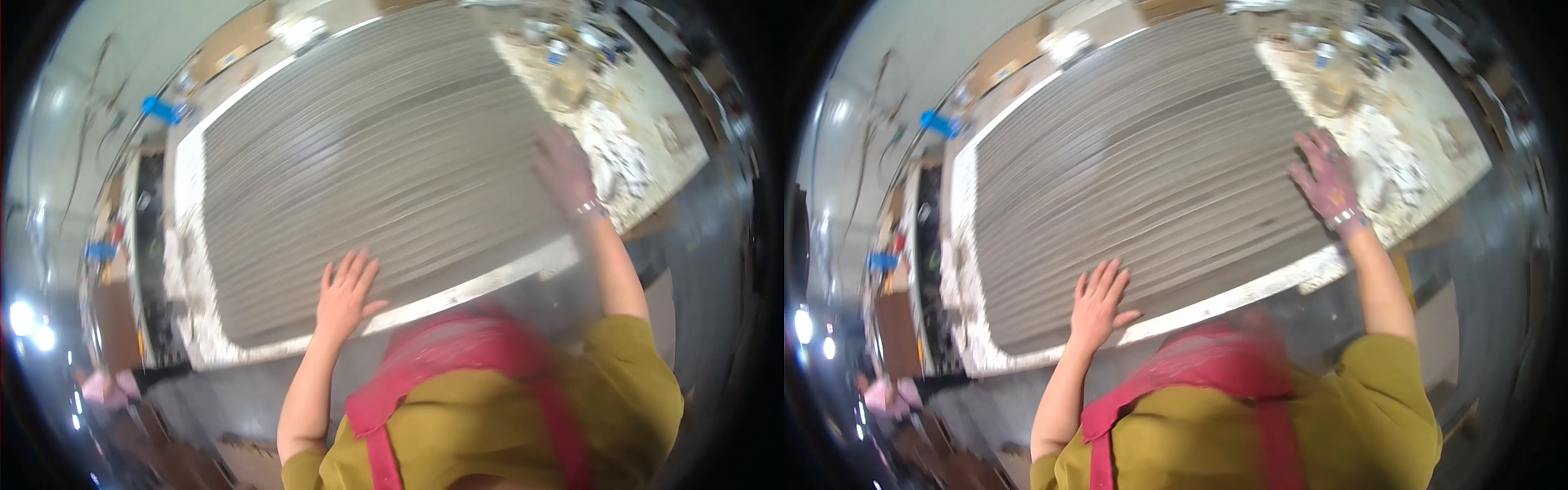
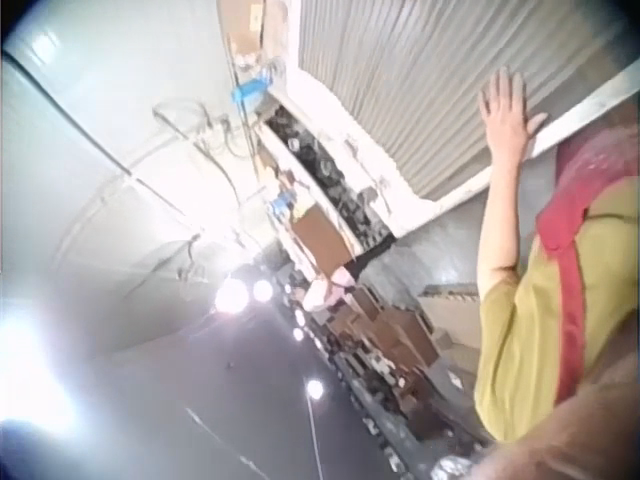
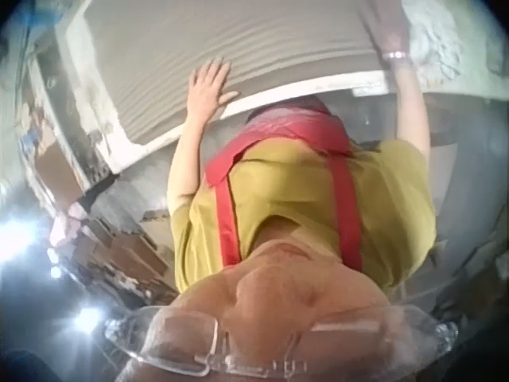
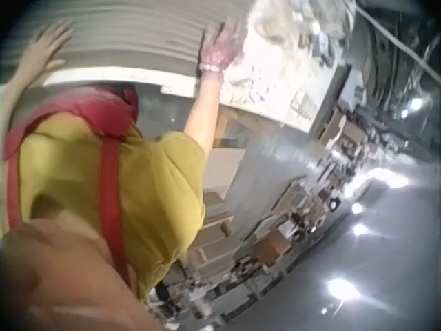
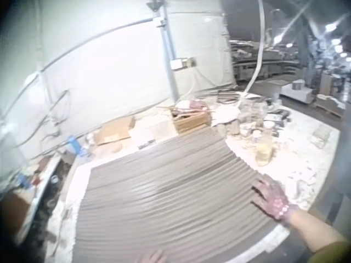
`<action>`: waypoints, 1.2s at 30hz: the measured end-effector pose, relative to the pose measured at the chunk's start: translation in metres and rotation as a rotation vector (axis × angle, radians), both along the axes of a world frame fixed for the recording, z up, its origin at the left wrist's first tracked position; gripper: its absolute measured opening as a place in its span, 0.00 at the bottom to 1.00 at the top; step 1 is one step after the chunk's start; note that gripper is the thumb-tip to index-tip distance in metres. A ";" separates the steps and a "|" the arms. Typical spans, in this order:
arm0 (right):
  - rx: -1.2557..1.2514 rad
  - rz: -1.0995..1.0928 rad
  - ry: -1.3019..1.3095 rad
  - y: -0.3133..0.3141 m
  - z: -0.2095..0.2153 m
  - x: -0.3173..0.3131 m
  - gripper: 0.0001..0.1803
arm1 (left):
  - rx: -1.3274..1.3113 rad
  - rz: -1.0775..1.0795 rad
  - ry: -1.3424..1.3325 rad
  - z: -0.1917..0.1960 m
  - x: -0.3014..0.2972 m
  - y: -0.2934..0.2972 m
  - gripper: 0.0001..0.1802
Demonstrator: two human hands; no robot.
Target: The person wipes a large ribbed furniture panel with a cloth, handles small wooden components on the workbench, and then repositions the panel.
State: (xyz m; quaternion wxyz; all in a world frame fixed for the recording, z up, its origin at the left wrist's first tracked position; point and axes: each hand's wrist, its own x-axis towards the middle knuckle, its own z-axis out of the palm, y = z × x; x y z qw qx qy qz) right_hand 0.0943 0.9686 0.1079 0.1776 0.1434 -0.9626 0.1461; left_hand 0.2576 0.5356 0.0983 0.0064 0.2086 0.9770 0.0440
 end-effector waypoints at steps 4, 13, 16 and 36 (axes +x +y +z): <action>-0.137 0.032 -0.167 -0.017 -0.006 0.013 0.29 | 0.101 0.000 -0.043 0.005 0.001 -0.007 0.41; -0.248 0.019 -0.056 0.017 -0.021 -0.085 0.29 | 0.321 0.467 0.405 0.031 -0.106 -0.175 0.29; -0.142 -0.151 -0.040 0.008 -0.037 -0.140 0.30 | 0.278 0.463 0.389 0.042 -0.185 -0.209 0.29; 0.081 0.011 0.110 -0.228 -0.053 -0.463 0.30 | -0.001 0.628 0.146 -0.040 -0.549 -0.157 0.32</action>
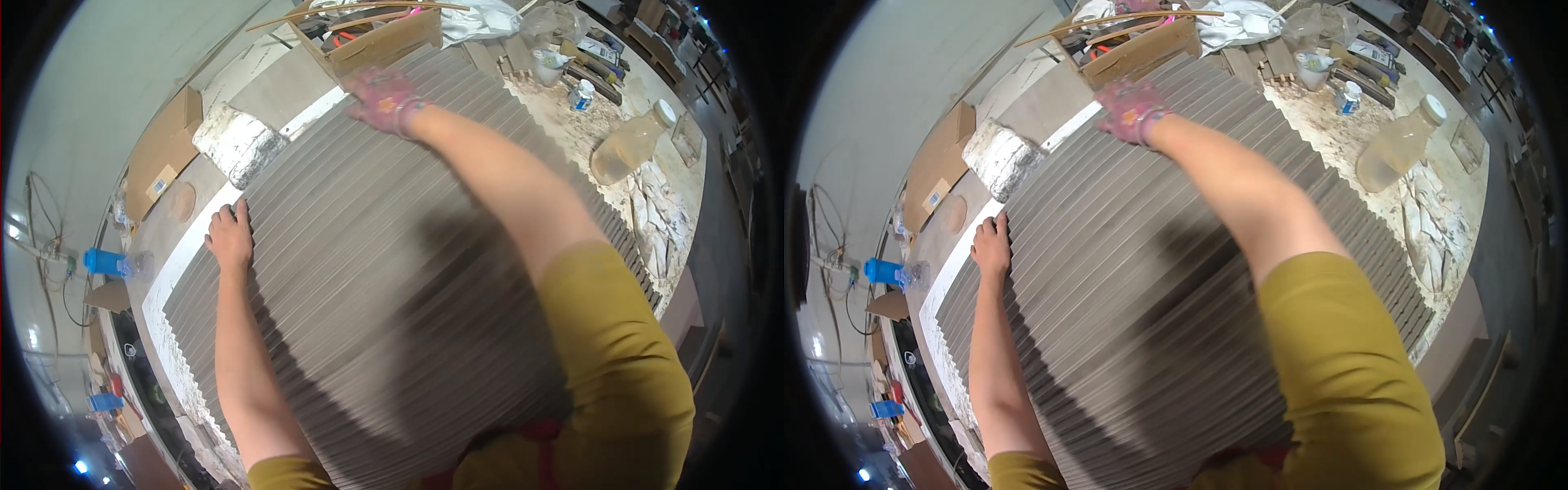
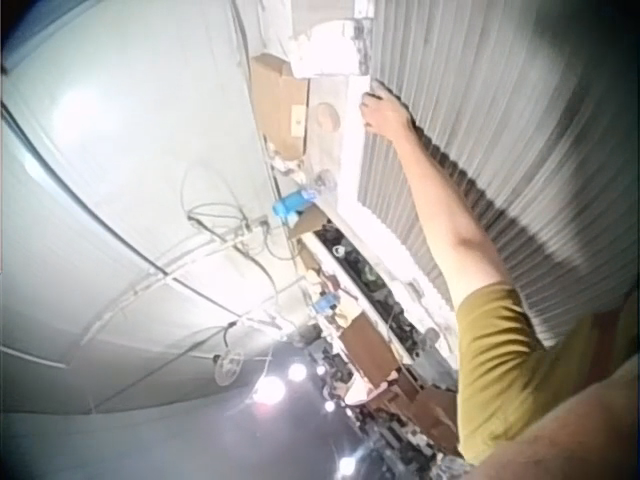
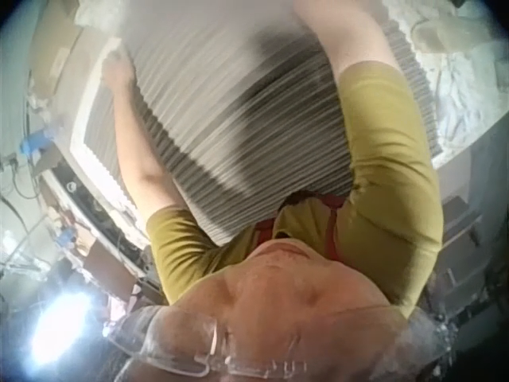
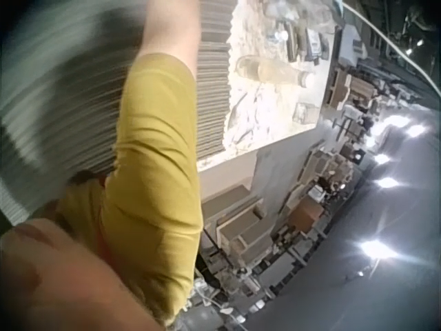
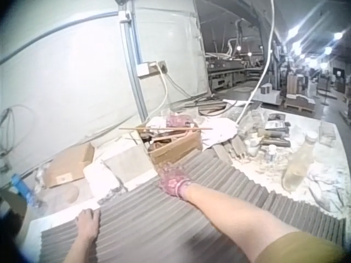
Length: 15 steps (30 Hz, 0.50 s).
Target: The person wipes a large ribbed furniture panel with a cloth, handles small wooden components on the workbench, and then repositions the panel.
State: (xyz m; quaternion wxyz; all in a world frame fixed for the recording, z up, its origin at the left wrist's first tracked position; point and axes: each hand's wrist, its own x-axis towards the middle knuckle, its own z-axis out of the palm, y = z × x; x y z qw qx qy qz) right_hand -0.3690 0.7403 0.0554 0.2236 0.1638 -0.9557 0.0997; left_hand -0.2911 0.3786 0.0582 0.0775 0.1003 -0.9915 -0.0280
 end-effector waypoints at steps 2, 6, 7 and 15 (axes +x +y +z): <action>0.040 -0.062 -0.199 -0.019 0.006 -0.006 0.30 | 0.001 -0.013 0.039 -0.004 0.001 -0.002 0.32; 0.097 -0.037 -0.367 -0.013 0.014 -0.006 0.32 | -0.020 -0.045 0.043 -0.003 -0.001 -0.001 0.31; 0.095 -0.041 -0.373 -0.011 0.013 -0.004 0.32 | -0.021 -0.050 0.038 -0.003 -0.004 -0.003 0.31; 0.129 -0.053 -0.321 0.015 0.036 0.053 0.33 | -0.011 -0.034 -0.024 -0.007 -0.016 -0.003 0.33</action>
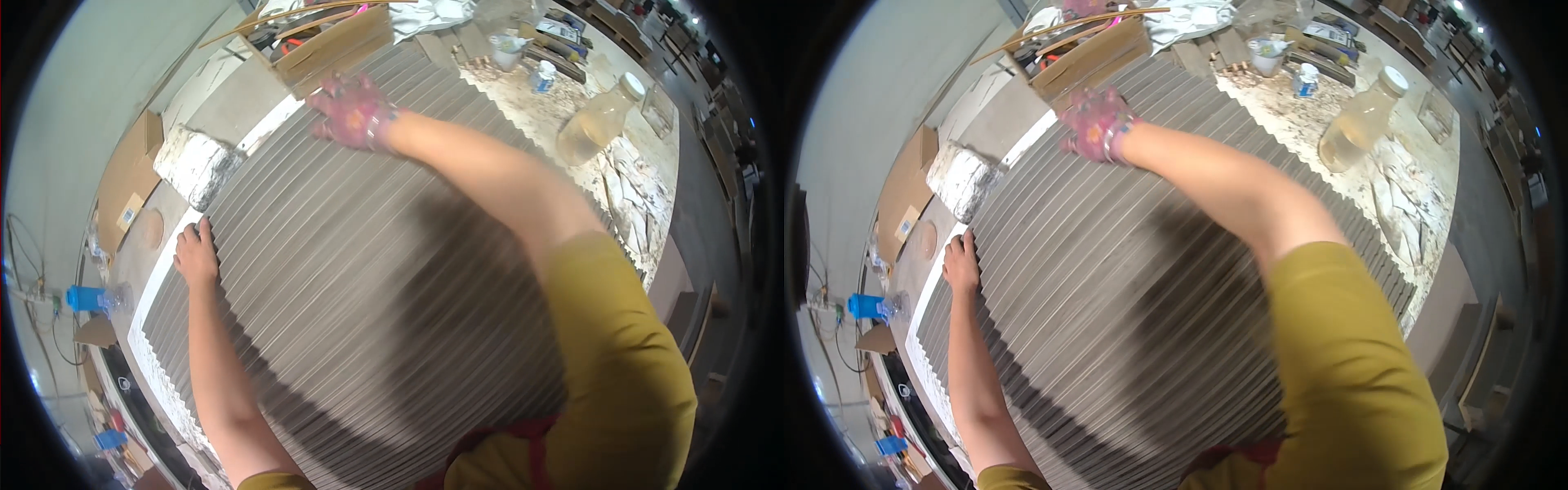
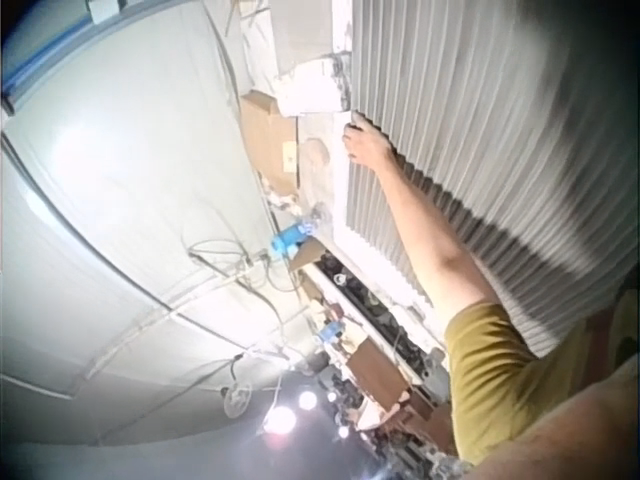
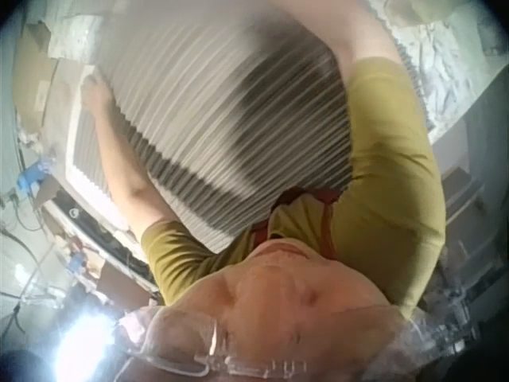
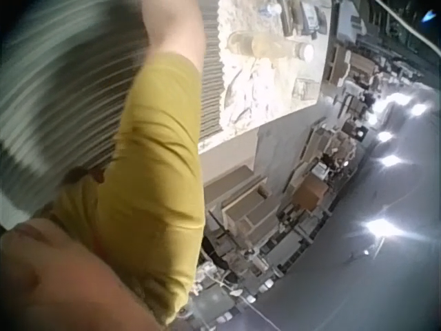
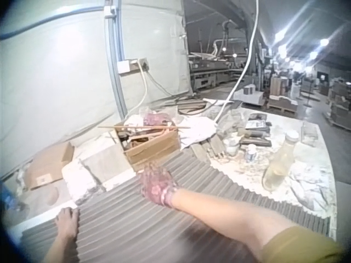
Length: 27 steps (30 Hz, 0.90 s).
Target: The person wipes a large ribbed furniture panel with a cloth, handles small wooden components on the workbench, and then repositions the panel.
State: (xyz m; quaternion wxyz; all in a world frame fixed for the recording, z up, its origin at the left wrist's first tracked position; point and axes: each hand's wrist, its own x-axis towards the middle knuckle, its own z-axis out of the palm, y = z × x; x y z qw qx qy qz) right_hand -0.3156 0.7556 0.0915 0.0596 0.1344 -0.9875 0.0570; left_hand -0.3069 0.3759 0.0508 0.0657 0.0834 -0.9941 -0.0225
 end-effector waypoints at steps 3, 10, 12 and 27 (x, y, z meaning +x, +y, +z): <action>0.023 0.288 0.119 0.015 -0.014 0.085 0.34 | 0.037 0.013 -0.025 0.002 0.010 -0.018 0.35; -0.008 0.317 -0.031 0.056 -0.020 0.128 0.34 | 0.048 -0.188 0.018 0.001 0.066 0.005 0.37; 0.002 0.319 0.017 0.050 -0.013 0.128 0.34 | 0.044 -0.189 0.037 0.007 0.069 0.006 0.37; -0.169 0.203 -0.175 0.075 0.012 0.472 0.34 | 0.000 -0.153 -0.040 0.005 0.120 0.010 0.38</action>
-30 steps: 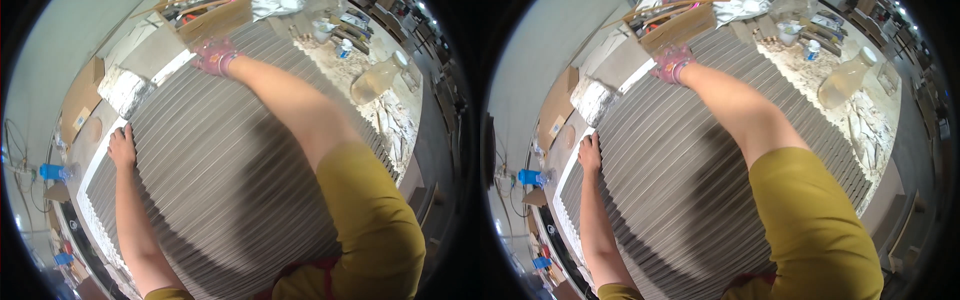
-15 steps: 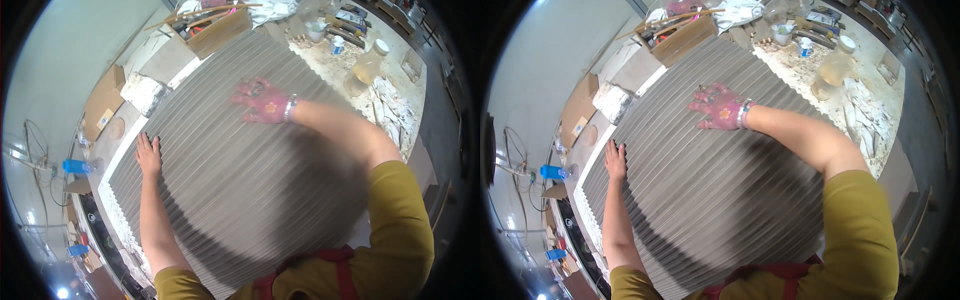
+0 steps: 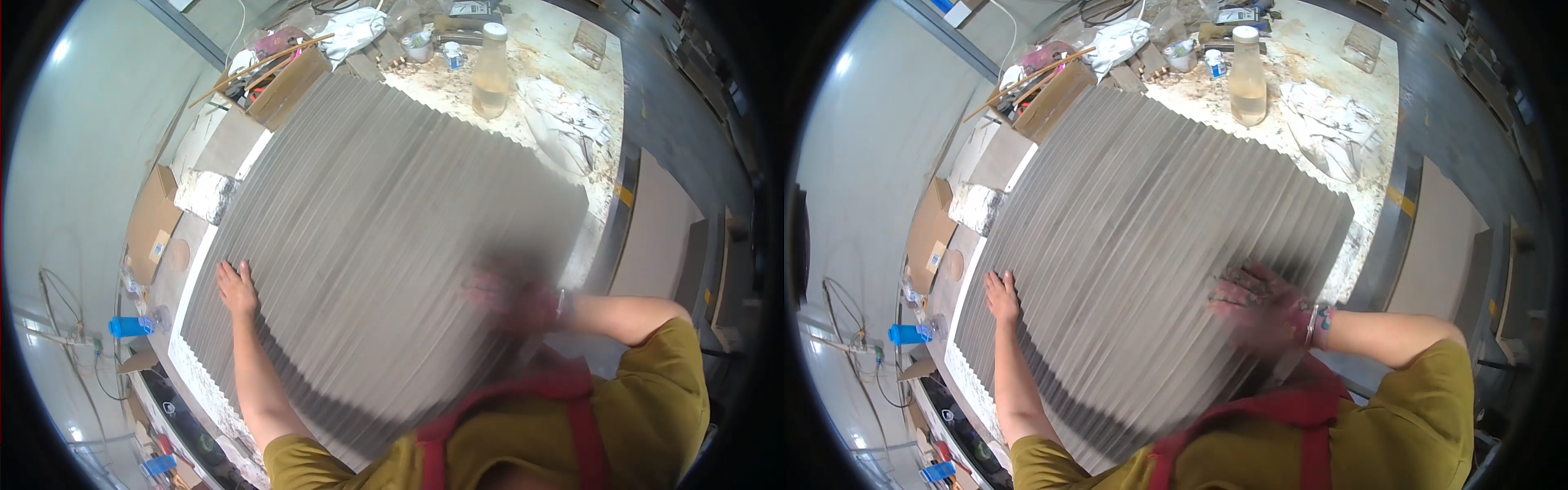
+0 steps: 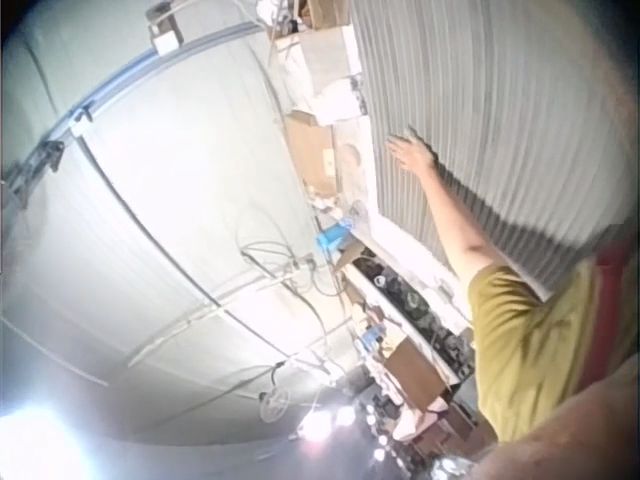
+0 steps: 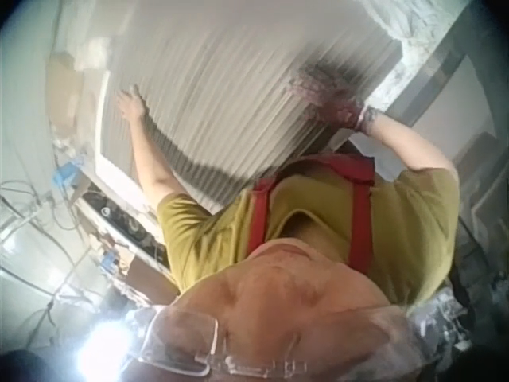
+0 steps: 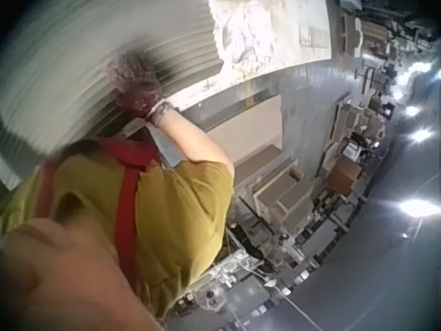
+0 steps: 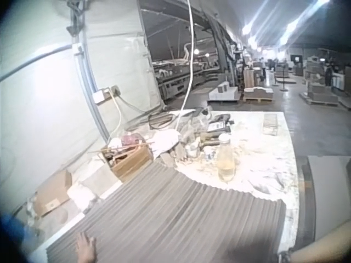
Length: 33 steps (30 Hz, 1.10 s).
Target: The person wipes a large ribbed furniture panel with a cloth, handles small wooden components on the workbench, and then repositions the panel.
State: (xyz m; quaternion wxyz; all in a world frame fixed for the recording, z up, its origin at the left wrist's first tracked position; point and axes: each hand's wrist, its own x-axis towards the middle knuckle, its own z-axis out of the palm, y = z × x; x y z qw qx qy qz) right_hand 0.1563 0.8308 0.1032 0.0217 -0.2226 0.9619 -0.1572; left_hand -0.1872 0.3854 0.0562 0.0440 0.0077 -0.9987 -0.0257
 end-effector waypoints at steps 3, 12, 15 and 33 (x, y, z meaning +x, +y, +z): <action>-0.102 -0.105 0.022 0.006 -0.032 0.012 0.32 | 0.032 -0.144 0.005 -0.007 0.045 0.010 0.37; -0.005 -0.153 0.115 -0.012 -0.008 0.000 0.31 | 0.165 -0.155 -0.105 0.021 0.249 0.032 0.39; 0.039 -0.106 0.224 -0.011 -0.005 0.004 0.29 | 0.182 -0.192 -0.155 0.035 0.324 0.047 0.40; 0.063 0.443 0.233 -0.003 0.008 0.010 0.42 | -0.009 -0.237 -0.043 0.042 0.496 0.088 0.46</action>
